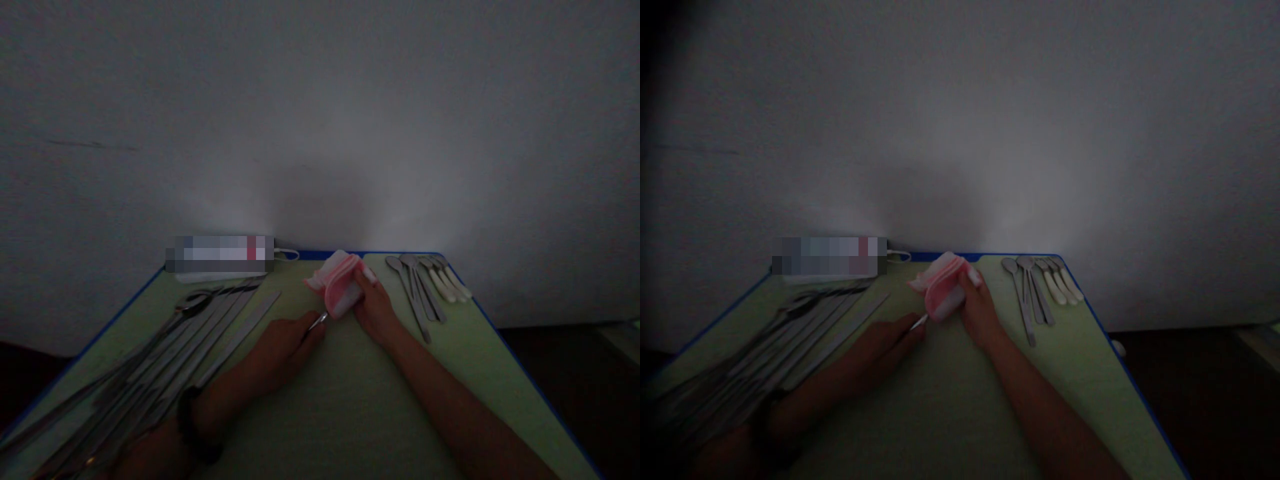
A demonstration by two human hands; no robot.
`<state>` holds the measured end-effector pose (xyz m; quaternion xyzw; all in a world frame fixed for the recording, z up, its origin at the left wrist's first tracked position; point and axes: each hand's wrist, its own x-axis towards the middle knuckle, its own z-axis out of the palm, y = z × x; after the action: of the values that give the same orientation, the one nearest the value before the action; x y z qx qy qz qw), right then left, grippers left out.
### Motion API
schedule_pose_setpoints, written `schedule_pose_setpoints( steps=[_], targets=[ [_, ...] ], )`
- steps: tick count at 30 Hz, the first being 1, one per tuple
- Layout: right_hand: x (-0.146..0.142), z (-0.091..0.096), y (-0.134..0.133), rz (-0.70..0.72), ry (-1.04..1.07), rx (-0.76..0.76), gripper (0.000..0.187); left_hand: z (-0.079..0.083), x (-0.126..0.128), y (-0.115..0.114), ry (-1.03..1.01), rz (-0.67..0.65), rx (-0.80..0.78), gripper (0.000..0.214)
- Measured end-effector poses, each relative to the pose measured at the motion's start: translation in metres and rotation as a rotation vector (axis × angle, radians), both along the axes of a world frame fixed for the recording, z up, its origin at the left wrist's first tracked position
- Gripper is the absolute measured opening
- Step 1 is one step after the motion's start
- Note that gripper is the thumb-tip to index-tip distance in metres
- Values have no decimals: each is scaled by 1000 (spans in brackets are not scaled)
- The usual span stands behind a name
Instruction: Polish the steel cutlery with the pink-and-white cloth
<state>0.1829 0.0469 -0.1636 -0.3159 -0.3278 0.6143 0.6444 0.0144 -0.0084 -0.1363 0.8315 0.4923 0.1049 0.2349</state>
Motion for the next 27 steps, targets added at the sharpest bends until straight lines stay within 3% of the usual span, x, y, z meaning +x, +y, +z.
schedule_pose_setpoints(
  steps=[7, 17, 27],
  targets=[
    [0, 4, -4, -20, -89, 20, 33, 0, 0, -2, 11, -13, 27, 31],
    [9, 2, -6, 4, -418, 66, 32, 7, -3, -1, -71, 7, -57, 34],
    [7, 1, -7, -51, -349, 145, 36, 3, -1, -1, 2, 23, -26, 36]
  ],
)
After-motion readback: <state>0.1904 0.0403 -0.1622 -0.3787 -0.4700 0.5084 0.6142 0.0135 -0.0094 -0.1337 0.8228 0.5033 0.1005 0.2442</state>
